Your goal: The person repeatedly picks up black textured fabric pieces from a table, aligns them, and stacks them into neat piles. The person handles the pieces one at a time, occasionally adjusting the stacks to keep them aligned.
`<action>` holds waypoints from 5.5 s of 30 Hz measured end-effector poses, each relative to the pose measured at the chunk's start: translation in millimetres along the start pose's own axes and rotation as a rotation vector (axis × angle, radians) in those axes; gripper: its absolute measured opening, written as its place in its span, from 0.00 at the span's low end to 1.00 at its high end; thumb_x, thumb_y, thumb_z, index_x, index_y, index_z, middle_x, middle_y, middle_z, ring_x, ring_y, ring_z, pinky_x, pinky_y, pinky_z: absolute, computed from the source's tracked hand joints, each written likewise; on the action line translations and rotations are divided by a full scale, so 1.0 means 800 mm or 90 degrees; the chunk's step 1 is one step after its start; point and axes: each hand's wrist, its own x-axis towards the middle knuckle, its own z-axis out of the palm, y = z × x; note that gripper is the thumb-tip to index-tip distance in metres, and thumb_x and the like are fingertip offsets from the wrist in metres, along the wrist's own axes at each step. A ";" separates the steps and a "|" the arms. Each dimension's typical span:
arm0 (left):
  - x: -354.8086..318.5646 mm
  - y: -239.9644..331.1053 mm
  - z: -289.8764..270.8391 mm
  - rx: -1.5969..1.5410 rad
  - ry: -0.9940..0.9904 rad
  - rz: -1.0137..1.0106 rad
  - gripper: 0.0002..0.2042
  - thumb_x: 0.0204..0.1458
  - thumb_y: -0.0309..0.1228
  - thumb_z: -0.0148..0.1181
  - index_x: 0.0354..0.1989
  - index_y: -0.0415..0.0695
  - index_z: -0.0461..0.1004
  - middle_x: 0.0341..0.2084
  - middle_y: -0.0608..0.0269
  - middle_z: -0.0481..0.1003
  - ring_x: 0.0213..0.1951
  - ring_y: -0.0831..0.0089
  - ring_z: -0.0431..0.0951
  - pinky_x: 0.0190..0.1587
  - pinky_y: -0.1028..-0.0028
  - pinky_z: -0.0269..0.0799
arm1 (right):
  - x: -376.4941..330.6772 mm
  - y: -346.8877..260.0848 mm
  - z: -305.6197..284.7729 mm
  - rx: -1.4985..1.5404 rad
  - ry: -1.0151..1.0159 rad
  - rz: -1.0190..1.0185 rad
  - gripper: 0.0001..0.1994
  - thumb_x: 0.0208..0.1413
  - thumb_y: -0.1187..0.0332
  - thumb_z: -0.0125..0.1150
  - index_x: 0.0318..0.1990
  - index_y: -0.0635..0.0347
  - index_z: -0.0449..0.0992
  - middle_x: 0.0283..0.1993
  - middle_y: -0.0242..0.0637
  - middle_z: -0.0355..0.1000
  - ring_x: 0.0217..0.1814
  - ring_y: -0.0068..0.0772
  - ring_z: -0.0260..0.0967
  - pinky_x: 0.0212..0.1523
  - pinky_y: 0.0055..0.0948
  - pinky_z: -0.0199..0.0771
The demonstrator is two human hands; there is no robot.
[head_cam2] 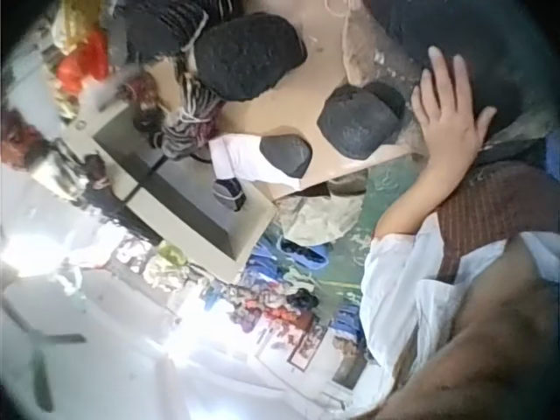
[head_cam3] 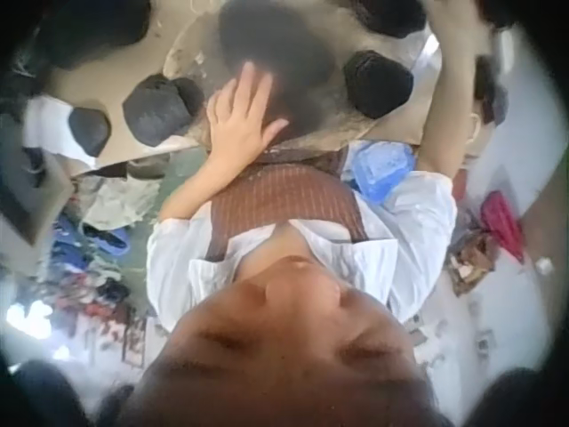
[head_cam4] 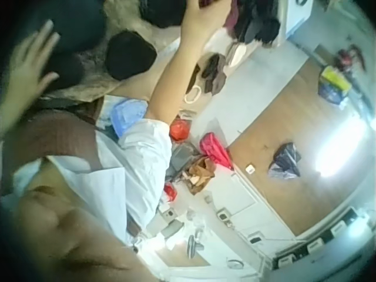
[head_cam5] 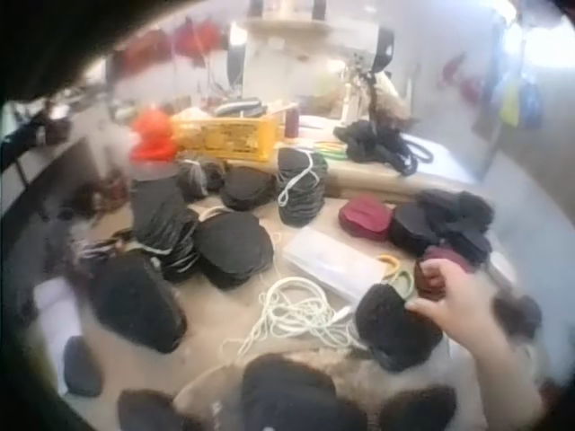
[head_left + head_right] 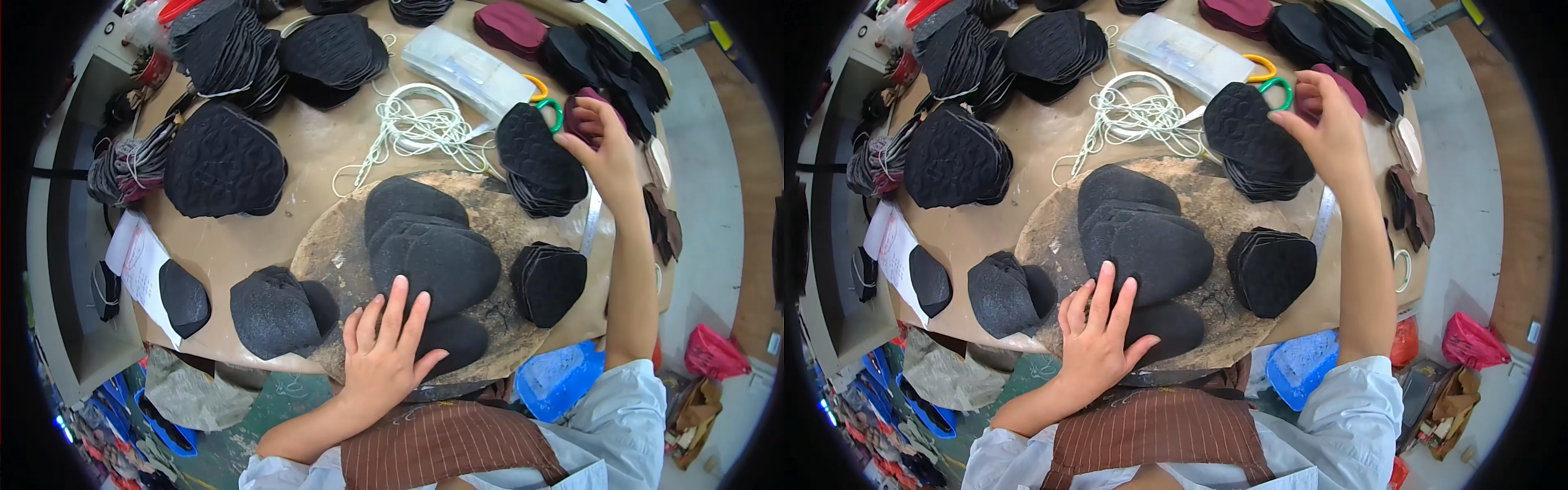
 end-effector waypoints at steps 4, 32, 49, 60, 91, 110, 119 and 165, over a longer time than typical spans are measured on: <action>-0.004 -0.001 0.006 -0.012 0.010 0.001 0.38 0.41 0.49 0.65 0.60 0.42 0.64 0.64 0.43 0.55 0.56 0.50 0.61 0.57 0.53 0.54 | -0.101 -0.032 -0.069 -0.124 -0.218 0.023 0.25 0.41 0.67 0.72 0.49 0.62 0.72 0.43 0.43 0.69 0.45 0.40 0.68 0.46 0.33 0.68; -0.030 -0.007 0.010 -0.219 0.077 0.027 0.29 0.40 0.42 0.71 0.51 0.43 0.68 0.59 0.38 0.54 0.61 0.49 0.59 0.61 0.52 0.54 | -0.132 -0.083 -0.046 0.409 -0.268 0.234 0.15 0.50 0.79 0.62 0.46 0.64 0.71 0.39 0.32 0.72 0.40 0.18 0.68 0.43 0.18 0.68; -0.029 -0.006 0.016 -0.228 0.123 0.005 0.23 0.44 0.42 0.67 0.45 0.44 0.70 0.56 0.44 0.63 0.61 0.59 0.59 0.59 0.56 0.60 | -0.126 -0.104 0.061 0.480 -0.393 0.342 0.08 0.53 0.77 0.63 0.40 0.65 0.72 0.34 0.28 0.73 0.36 0.12 0.67 0.38 0.16 0.68; -0.027 -0.007 0.014 -0.228 0.114 0.003 0.24 0.43 0.42 0.68 0.47 0.44 0.71 0.55 0.45 0.64 0.61 0.60 0.60 0.58 0.57 0.59 | -0.128 -0.109 0.063 0.488 -0.388 0.359 0.08 0.52 0.78 0.63 0.39 0.66 0.72 0.35 0.30 0.75 0.37 0.13 0.69 0.38 0.16 0.69; 0.047 -0.005 -0.020 -0.152 -0.031 0.013 0.27 0.38 0.48 0.69 0.40 0.40 0.70 0.63 0.43 0.58 0.57 0.51 0.60 0.57 0.56 0.53 | -0.103 -0.116 0.042 0.025 -0.288 -0.028 0.10 0.44 0.74 0.69 0.28 0.62 0.70 0.26 0.35 0.68 0.28 0.21 0.66 0.31 0.22 0.67; 0.010 -0.003 0.003 -0.217 0.053 -0.058 0.37 0.45 0.41 0.66 0.61 0.36 0.58 0.64 0.24 0.43 0.66 0.35 0.48 0.62 0.44 0.44 | -0.207 -0.071 -0.053 -0.216 -0.190 0.269 0.30 0.44 0.70 0.69 0.56 0.64 0.66 0.46 0.50 0.68 0.46 0.54 0.68 0.45 0.42 0.68; -0.028 -0.004 0.004 -0.293 0.119 -0.046 0.22 0.42 0.27 0.69 0.45 0.37 0.66 0.62 0.31 0.43 0.61 0.36 0.60 0.60 0.54 0.62 | -0.168 -0.076 -0.101 -0.054 -0.263 0.194 0.18 0.42 0.81 0.65 0.44 0.67 0.72 0.25 0.35 0.63 0.29 0.30 0.63 0.32 0.28 0.64; 0.013 -0.011 -0.004 -0.052 0.012 0.017 0.30 0.43 0.53 0.62 0.46 0.39 0.70 0.60 0.48 0.63 0.61 0.60 0.64 0.63 0.53 0.48 | -0.101 -0.112 0.070 0.494 -0.527 0.435 0.08 0.52 0.77 0.64 0.39 0.68 0.74 0.35 0.30 0.76 0.35 0.14 0.70 0.36 0.17 0.73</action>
